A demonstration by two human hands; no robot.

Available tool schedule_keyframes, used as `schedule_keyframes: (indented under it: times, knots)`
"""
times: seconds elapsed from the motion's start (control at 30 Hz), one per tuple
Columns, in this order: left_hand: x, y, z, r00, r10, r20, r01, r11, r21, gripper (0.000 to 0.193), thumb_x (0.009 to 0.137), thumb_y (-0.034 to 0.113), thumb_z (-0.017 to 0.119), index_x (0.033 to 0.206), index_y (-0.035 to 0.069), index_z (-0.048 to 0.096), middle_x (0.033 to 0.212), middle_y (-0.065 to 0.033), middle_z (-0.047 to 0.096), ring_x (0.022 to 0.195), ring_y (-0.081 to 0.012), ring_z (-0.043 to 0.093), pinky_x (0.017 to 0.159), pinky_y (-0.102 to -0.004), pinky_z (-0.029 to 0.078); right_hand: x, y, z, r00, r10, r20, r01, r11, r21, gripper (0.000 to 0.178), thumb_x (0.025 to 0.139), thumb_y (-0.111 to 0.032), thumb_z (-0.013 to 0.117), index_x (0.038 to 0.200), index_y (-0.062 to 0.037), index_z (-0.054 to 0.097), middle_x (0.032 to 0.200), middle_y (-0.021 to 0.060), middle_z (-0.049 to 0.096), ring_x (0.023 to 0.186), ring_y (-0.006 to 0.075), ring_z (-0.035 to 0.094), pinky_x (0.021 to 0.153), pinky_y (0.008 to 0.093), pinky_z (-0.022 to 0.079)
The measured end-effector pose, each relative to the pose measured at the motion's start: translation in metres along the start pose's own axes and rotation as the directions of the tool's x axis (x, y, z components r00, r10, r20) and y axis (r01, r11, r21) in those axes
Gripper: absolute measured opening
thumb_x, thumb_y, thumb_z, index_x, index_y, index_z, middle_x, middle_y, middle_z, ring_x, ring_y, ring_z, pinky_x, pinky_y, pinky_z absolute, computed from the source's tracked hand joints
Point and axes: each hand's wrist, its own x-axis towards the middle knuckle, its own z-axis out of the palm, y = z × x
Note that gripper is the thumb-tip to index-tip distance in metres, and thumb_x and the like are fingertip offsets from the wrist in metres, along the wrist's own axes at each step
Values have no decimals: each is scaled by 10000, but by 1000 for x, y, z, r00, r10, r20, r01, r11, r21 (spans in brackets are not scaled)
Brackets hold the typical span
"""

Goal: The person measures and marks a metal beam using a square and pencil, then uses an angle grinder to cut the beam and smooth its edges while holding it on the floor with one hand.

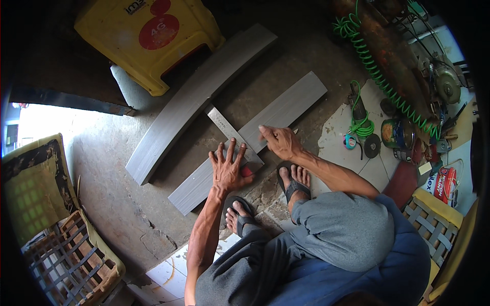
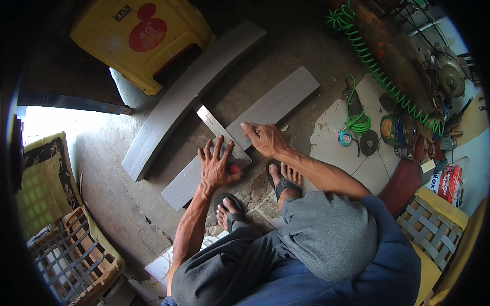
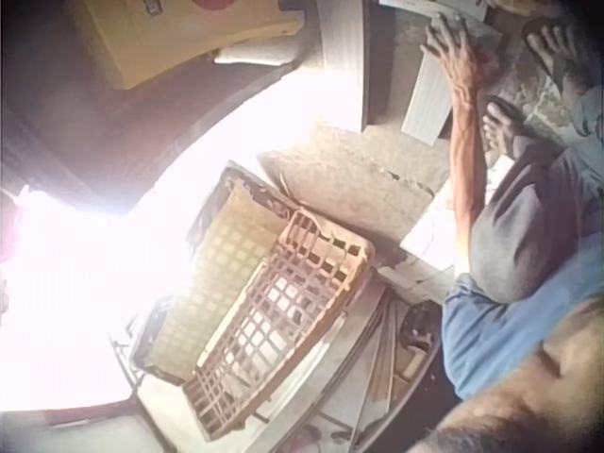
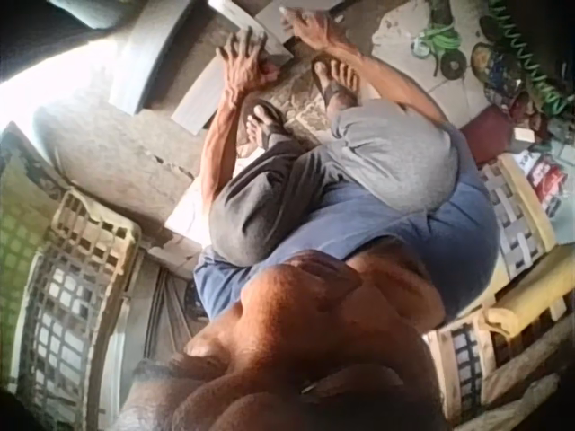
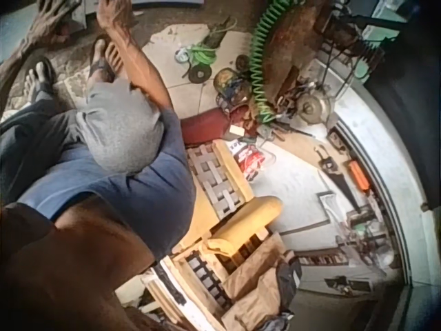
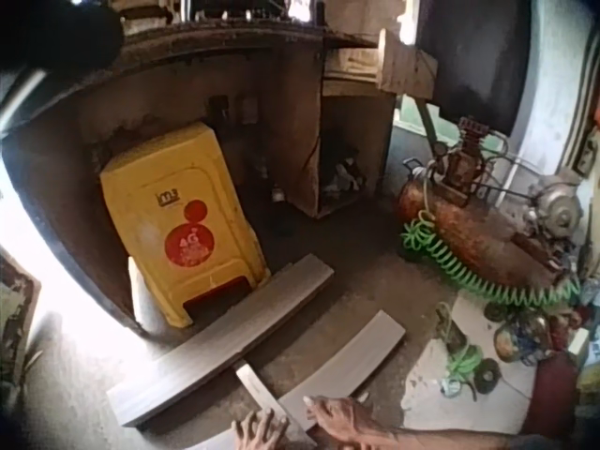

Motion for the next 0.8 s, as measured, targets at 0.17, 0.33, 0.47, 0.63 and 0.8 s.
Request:
schedule_keyframes:
  times: [0.17, 0.33, 0.47, 0.63, 0.8]
  knots:
    - [0, 1, 0, 1000, 5, -15, -5, 1000, -9, 1216, 543, 552, 915, 1611, 274, 405, 1705, -148, 271, 1512, -506, 248, 1152, -764, 190, 27, -3, 29, 910, -344, -230, 379, 917, 126, 312, 1033, -285, 606, 1148, -10, 698, 1024, 192, 747, 909, 371, 736, 810, 433, 582]
    - [2, 2, -3, 1000, -3, -6, 3, 1000, -1, 1218, 547, 545, 917, 1614, 277, 394, 1706, -148, 267, 1511, -505, 247, 1148, -769, 197, 37, 10, 45, 882, -431, -192, 442, 897, 20, 245, 994, -214, 641, 1093, 3, 695, 1012, 195, 742, 885, 362, 734, 782, 447, 580]
    - [1, 3, -4, 1000, -6, -2, 6, 1000, -10, 1214, 553, 544, 916, 1615, 276, 392, 1705, -150, 267, 1509, -503, 249, 1146, -772, 200, -1, 10, 19, 947, -302, 104, 314, 941, -124, 228, 972, -206, 652, 1050, 2, 701, 987, 204, 733, 876, 375, 727, 772, 461, 568]
    - [3, 2, -4, 1000, 0, -13, 0, 1000, 0, 1206, 561, 548, 906, 1615, 265, 392, 1700, -152, 278, 1500, -504, 262, 1146, -752, 200, -30, 11, 7, 957, -211, 198, 252, 944, -215, 196, 966, -177, 650, 1011, 6, 703, 969, 211, 726, 887, 402, 714, 782, 458, 564]
    - [1, 4, -5, 1000, 3, -2, -3, 1000, 13, 1209, 555, 546, 906, 1614, 270, 393, 1699, -159, 280, 1498, -510, 269, 1139, -751, 211, 29, 8, 46, 866, -446, -227, 452, 891, -27, 203, 963, -158, 650, 1065, 7, 708, 1003, 204, 731, 947, 400, 707, 831, 457, 560]
